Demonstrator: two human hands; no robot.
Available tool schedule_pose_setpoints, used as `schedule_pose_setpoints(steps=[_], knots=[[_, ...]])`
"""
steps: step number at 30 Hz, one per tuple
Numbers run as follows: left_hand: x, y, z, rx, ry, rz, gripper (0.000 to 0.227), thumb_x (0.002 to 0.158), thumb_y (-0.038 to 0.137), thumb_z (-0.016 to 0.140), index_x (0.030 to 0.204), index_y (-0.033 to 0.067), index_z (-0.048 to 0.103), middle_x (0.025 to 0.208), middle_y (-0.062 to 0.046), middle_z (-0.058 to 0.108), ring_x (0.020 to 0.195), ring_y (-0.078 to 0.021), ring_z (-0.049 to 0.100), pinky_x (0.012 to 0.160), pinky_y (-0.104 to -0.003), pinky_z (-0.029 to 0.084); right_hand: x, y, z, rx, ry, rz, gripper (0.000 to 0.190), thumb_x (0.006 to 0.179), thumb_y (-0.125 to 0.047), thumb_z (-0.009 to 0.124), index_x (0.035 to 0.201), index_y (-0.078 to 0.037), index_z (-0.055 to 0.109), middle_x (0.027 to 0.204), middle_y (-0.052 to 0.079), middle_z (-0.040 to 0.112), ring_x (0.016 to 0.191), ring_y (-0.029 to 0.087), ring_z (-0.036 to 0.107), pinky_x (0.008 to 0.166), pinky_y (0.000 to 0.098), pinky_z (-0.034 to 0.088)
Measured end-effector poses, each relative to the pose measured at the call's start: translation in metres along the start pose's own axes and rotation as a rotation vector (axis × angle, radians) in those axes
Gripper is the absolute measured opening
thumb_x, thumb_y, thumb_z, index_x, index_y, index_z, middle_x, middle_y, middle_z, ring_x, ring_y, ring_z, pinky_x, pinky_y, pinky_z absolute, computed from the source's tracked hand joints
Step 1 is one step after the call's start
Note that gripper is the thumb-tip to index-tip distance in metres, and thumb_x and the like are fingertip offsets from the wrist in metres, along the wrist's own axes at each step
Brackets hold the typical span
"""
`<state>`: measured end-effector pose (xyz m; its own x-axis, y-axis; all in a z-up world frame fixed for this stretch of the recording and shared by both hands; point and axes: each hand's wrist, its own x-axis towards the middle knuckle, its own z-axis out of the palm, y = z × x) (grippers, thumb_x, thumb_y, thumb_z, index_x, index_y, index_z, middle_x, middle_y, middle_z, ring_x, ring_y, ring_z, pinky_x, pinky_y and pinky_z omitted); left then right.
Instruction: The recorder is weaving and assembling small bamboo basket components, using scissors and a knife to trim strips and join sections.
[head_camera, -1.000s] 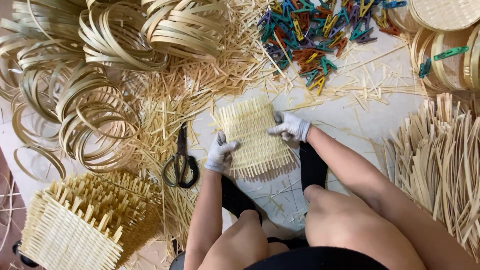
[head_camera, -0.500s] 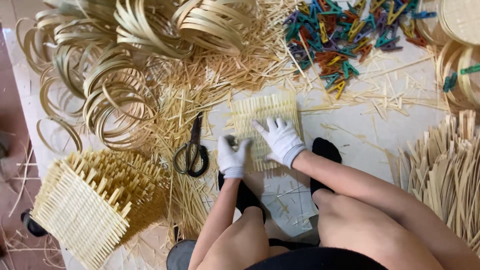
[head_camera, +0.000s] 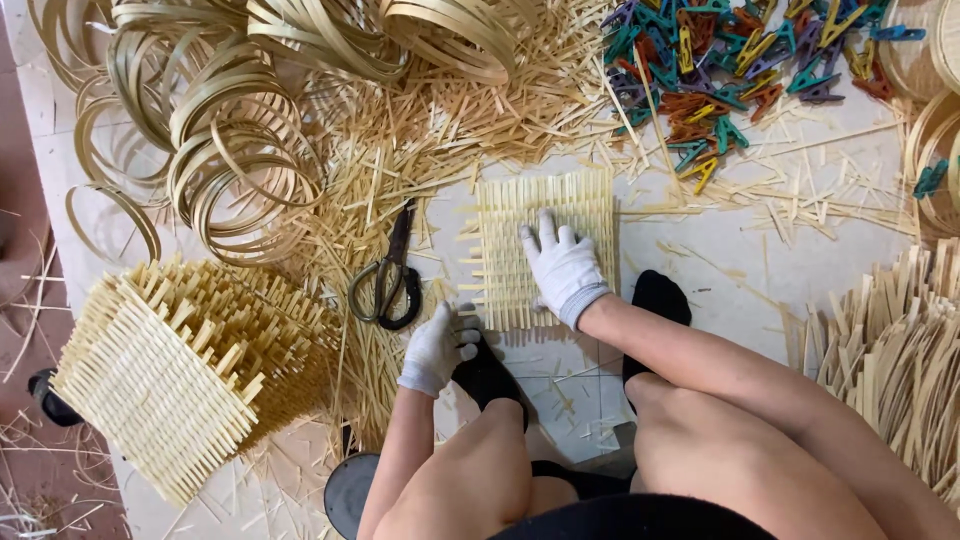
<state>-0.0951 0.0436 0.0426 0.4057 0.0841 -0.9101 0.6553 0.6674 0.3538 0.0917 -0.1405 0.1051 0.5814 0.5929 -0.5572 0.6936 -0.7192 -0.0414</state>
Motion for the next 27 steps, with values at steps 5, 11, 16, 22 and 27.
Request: schedule_pose_setpoints(steps=[5, 11, 16, 22, 27], knots=[[0.025, -0.037, -0.004, 0.157, -0.014, 0.101, 0.036, 0.088, 0.013, 0.073, 0.12, 0.0019, 0.06, 0.1, -0.007, 0.075, 0.081, -0.0148, 0.075, 0.066, -0.03, 0.058, -0.001, -0.001, -0.004, 0.019, -0.016, 0.002, 0.128, 0.054, -0.059, 0.093, 0.157, -0.013, 0.032, 0.159, 0.024, 0.027, 0.114, 0.032, 0.051, 0.082, 0.0477, 0.052], [0.04, -0.046, -0.013, 0.066, -0.026, 0.266, 0.042, 0.082, 0.006, 0.079, 0.121, 0.0016, 0.061, 0.092, -0.008, 0.073, 0.071, -0.0153, 0.066, 0.064, -0.03, 0.055, 0.0, 0.0, -0.002, 0.005, 0.008, -0.012, 0.125, 0.056, -0.058, 0.092, 0.157, -0.012, 0.033, 0.159, 0.024, 0.028, 0.115, 0.032, 0.051, 0.084, 0.0475, 0.052], [-0.011, -0.002, -0.02, 0.646, 0.536, 0.538, 0.035, 0.088, 0.005, 0.071, 0.121, 0.0025, 0.062, 0.111, -0.013, 0.071, 0.098, -0.0218, 0.069, 0.087, -0.033, 0.056, -0.001, 0.0, -0.008, 0.009, -0.056, -0.011, 0.126, 0.059, -0.059, 0.091, 0.158, -0.011, 0.029, 0.161, 0.025, 0.023, 0.115, 0.033, 0.05, 0.083, 0.0475, 0.052], [-0.061, -0.098, -0.116, 0.741, 0.941, 0.683, 0.037, 0.093, 0.019, 0.069, 0.125, 0.001, 0.06, 0.117, -0.018, 0.067, 0.105, -0.0302, 0.065, 0.096, -0.041, 0.052, -0.004, 0.001, -0.008, 0.017, -0.027, -0.013, 0.125, 0.059, -0.058, 0.091, 0.158, -0.011, 0.03, 0.161, 0.026, 0.025, 0.117, 0.034, 0.05, 0.084, 0.0485, 0.051], [-0.094, -0.053, -0.054, 0.889, 0.969, 0.634, 0.05, 0.083, 0.021, 0.077, 0.128, 0.0056, 0.06, 0.121, -0.021, 0.061, 0.1, -0.0344, 0.064, 0.089, -0.044, 0.052, -0.003, 0.001, -0.007, 0.023, 0.006, -0.015, 0.125, 0.059, -0.058, 0.091, 0.157, -0.01, 0.03, 0.161, 0.026, 0.024, 0.117, 0.033, 0.05, 0.083, 0.0481, 0.051]])
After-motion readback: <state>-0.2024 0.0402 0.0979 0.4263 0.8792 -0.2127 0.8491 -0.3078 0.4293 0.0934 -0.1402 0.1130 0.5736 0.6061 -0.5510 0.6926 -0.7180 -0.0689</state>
